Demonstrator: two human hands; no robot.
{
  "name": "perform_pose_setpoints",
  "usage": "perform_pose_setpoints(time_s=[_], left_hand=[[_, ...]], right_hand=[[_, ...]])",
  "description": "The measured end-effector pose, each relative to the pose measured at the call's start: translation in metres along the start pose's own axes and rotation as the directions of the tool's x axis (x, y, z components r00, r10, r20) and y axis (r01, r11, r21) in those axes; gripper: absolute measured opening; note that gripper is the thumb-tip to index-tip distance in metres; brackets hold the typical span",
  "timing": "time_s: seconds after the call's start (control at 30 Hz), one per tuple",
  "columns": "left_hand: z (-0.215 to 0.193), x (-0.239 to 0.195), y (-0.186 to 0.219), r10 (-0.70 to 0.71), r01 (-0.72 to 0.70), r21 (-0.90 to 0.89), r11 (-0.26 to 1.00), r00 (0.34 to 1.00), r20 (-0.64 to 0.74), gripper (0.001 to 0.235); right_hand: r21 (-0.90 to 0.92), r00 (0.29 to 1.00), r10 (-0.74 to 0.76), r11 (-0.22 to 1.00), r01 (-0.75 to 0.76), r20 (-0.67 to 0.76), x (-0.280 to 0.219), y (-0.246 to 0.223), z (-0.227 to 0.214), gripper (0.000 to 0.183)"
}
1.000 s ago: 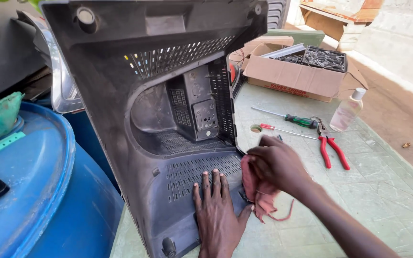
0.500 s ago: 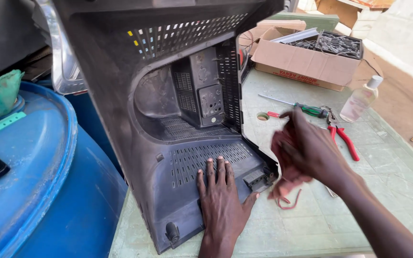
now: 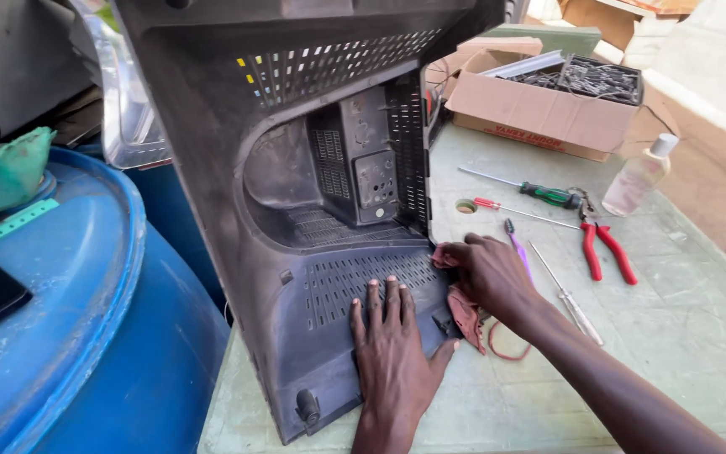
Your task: Cleaning the back casing of a television using a cleaning solution, a cloth, and a toothbrush.
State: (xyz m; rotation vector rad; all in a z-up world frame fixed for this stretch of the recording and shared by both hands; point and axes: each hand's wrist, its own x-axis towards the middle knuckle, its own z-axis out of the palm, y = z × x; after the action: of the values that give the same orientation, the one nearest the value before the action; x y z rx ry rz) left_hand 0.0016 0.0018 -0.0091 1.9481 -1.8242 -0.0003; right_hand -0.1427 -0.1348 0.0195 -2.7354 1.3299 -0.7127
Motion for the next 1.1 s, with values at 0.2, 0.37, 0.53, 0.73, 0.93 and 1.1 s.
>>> perform_pose_setpoints(time_s=[0.2, 0.37, 0.53, 0.73, 0.93, 1.1], left_hand=[[0.001, 0.005, 0.005, -0.011, 0.012, -0.016, 1.0, 0.999, 0.044, 0.104], [0.002, -0.001, 0.001, -0.011, 0.011, 0.004, 1.0, 1.0, 0.014, 0.104], [-0.003, 0.005, 0.003, 0.007, -0.007, 0.007, 1.0, 0.999, 0.043, 0.103], [0.0, 0.003, 0.003, -0.026, 0.025, 0.003, 1.0, 0.996, 0.085, 0.104], [0.001, 0.002, 0.003, 0.032, -0.032, 0.01, 0.999, 0.999, 0.018, 0.104], [-0.005, 0.004, 0.008, 0.006, -0.007, 0.006, 1.0, 0.998, 0.067, 0.102]], right_hand=[[-0.054, 0.993, -0.118, 0.991, 0.119, 0.014, 0.007, 0.013, 0.001, 0.034], [-0.226, 0.986, -0.061, 0.969, 0.096, 0.158, 0.008, 0.002, -0.002, 0.03], [-0.279, 0.983, -0.162, 0.943, 0.181, 0.087, 0.052, 0.016, 0.031, 0.017], [-0.317, 0.986, -0.115, 0.937, 0.148, 0.121, 0.031, 0.014, 0.025, 0.019], [-0.256, 0.983, 0.115, 0.964, -0.076, 0.141, 0.047, 0.017, 0.032, 0.04], [-0.169, 0.99, 0.027, 0.984, -0.05, -0.138, 0.048, 0.028, 0.053, 0.025]])
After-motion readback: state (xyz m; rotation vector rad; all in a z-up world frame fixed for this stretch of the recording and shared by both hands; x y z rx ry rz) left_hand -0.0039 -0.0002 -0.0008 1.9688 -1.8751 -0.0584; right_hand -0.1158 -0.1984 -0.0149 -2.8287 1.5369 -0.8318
